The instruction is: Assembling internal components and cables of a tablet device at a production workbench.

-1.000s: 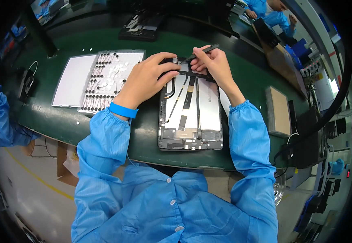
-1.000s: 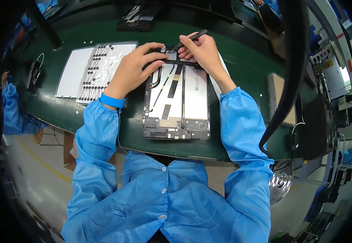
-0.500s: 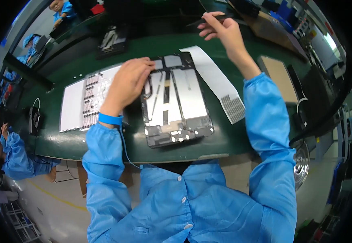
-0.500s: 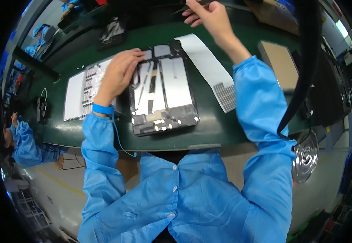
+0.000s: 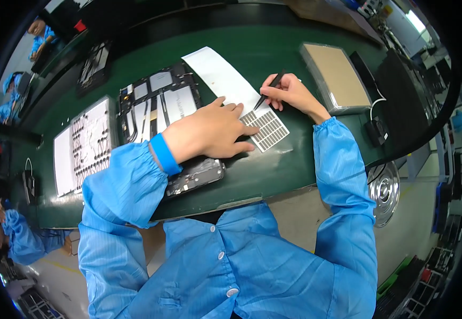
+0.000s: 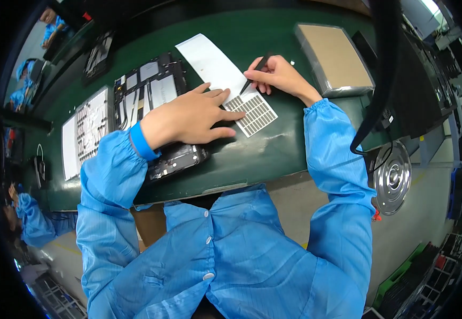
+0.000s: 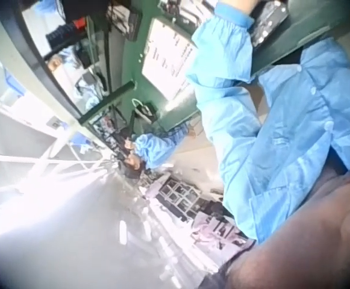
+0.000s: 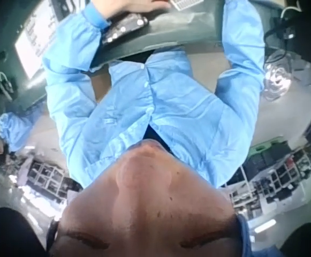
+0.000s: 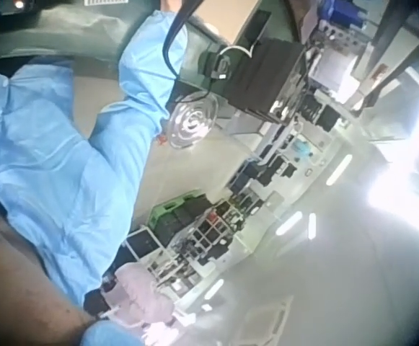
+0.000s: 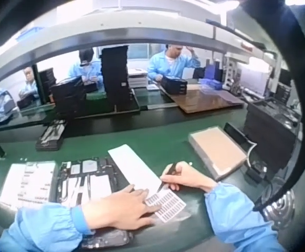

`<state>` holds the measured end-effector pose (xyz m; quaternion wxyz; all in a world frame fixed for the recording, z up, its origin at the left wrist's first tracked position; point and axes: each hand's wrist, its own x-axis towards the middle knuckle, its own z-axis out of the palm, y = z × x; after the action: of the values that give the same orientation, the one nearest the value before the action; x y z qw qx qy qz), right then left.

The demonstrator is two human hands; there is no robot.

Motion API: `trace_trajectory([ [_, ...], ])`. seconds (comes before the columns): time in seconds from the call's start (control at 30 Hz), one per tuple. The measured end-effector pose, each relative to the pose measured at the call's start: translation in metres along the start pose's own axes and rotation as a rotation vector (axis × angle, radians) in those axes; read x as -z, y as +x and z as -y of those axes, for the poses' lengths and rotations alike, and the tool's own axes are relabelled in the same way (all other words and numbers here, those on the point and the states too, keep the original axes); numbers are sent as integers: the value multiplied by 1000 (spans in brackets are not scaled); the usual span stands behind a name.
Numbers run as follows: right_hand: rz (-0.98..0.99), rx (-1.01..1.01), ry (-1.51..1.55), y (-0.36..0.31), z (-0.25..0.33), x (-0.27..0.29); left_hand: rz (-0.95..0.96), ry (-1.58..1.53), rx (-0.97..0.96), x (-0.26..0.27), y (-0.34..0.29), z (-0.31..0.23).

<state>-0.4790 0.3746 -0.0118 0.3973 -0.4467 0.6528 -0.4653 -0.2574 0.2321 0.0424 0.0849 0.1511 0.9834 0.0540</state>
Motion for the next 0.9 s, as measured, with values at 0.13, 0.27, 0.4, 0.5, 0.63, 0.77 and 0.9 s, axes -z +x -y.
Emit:
trace_trajectory([
  [0.13, 0, 10, -2, 0, 0, 1, -14, -9, -23, -8, 3, 2],
  [0.27, 34, 33, -10, 5, -3, 1, -21, -25, -18, -5, 6, 4],
  [0.4, -32, 81, 122, 12, -1, 0, 5, -22, -7, -1, -1, 5],
  [0.5, -136, 75, 275, 11, -8, 5, -24, -134, -84, 4, -3, 19],
  [0.63, -206, 58, 320, 1, -10, 8, -344, -387, 28, 44, -67, 43],
  [0.77, -283, 104, 367, 24, 6, -17, -894, -119, 359, 12, -107, 70],
  [0.9, -227, 221, 265, 73, 70, -71, -912, -23, 409, -20, -103, 76],
])
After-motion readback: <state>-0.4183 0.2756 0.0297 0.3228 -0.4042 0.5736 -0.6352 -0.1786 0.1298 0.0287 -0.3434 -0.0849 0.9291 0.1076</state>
